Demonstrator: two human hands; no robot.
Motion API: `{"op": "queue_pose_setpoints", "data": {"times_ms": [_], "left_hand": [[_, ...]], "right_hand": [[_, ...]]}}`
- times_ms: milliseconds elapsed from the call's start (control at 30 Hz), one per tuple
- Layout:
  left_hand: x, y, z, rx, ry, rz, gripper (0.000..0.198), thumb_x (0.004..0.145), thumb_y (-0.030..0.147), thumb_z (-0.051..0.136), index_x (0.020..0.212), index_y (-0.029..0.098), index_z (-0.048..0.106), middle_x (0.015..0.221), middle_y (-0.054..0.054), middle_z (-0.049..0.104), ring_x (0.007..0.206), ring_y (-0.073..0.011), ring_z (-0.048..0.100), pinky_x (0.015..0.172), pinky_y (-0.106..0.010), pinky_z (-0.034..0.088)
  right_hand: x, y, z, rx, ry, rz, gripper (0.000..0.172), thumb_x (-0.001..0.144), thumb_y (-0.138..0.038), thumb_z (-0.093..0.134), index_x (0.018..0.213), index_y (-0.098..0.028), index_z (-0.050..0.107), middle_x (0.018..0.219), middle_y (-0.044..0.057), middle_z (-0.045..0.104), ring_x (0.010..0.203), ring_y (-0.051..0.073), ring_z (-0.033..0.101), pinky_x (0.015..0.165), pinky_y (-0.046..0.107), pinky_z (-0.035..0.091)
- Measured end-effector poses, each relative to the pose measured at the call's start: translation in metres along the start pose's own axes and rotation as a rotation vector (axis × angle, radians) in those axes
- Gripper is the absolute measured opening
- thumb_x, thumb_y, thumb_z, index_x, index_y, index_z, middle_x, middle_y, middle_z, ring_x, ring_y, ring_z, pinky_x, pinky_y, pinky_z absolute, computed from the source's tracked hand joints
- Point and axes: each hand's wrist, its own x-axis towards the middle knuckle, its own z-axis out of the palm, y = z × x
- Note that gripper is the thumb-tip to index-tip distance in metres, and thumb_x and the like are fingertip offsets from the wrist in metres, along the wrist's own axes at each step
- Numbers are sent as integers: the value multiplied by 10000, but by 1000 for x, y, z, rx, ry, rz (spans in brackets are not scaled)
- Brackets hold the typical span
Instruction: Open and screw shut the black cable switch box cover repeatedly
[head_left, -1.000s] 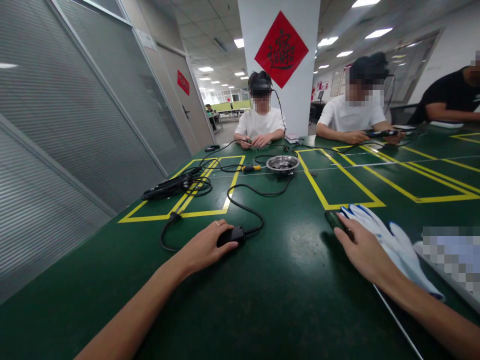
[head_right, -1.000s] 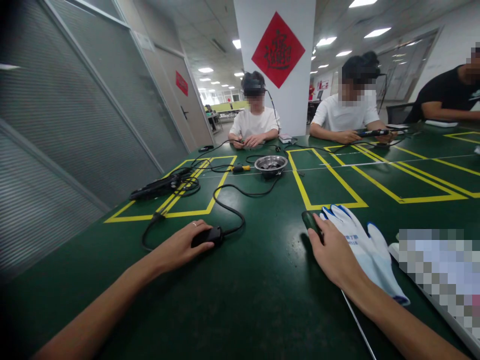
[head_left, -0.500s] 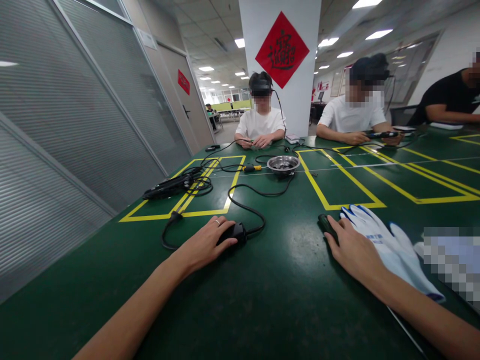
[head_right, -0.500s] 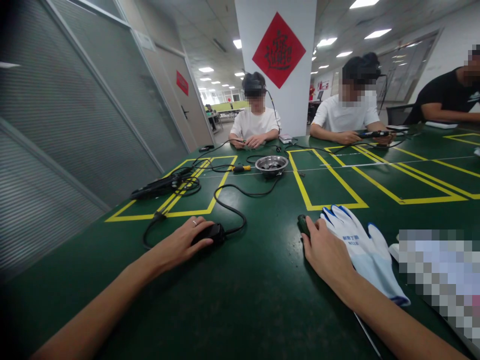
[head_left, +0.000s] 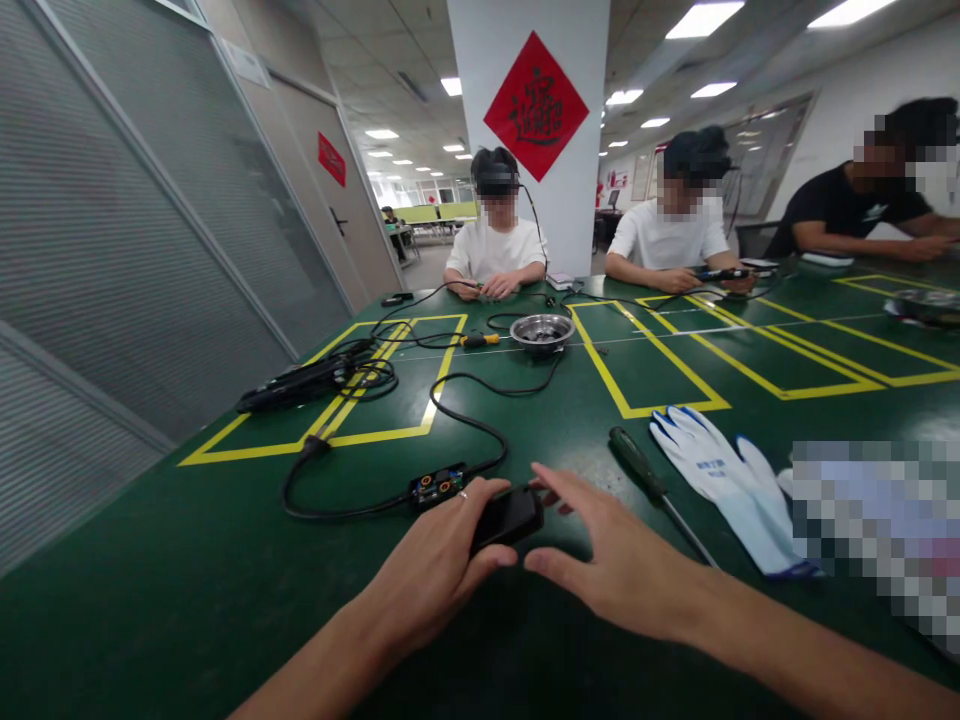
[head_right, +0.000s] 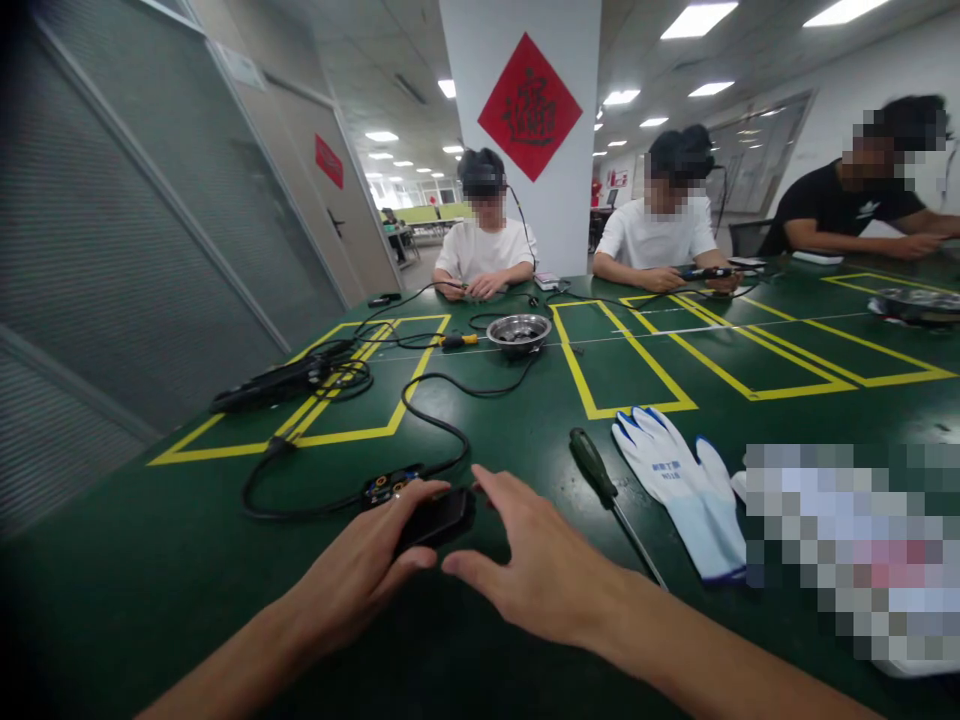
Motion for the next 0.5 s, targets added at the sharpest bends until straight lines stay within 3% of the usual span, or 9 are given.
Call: {"op": "queue_pose_setpoints", "data": {"times_ms": [133,233,300,367,433,500], "left_hand": [[-3,15,4,-99,-5,-52,385,978,510,325,1236,229,374,1052,-68,609,862,-234,619,736,-336,488],[-2,12,0,-74,40,-8,421,976,524,288,1252,217,370,1091,-82,591,901,-237,608,769,-346,490],[0,0,-6,26,94,14,454,976,526,274,1275,203,381,1167,-106,560,1002,-255,581,864,-379,470],[4,-18,-13,243,128,-64,482,954,540,346,1257,178,442,1218,-140,535,1089,-301,541,944,-444,422],[5,-40,-17,472,118,-215,557,904,591,426,1225,143,509,1203,-188,538,1096,-362,531,918,-499,422],[5,-60,-18,513,39,-319,537,917,572,409,1209,141,541,1160,-189,555,1041,-348,569,853,-470,467]], "right_hand": [[10,-11,24,538,-32,184,555,767,-362,681,1279,-218,523,1179,68,653,1075,205,614,987,409,453],[15,-8,25,823,30,293,571,673,-284,765,1188,-200,534,1111,60,673,1064,202,622,983,392,455],[19,-2,19,926,111,363,559,676,-296,761,1171,-187,523,1129,75,661,1077,208,619,988,399,450],[24,10,9,975,173,396,505,770,-359,668,1204,-167,496,1189,111,633,1092,218,616,980,422,459],[30,25,-3,971,192,399,460,864,-422,515,1229,-145,472,1224,152,611,1094,236,619,942,450,486],[36,44,-13,925,203,414,443,901,-449,410,1206,-136,485,1226,176,605,1099,250,616,905,458,510]]}}
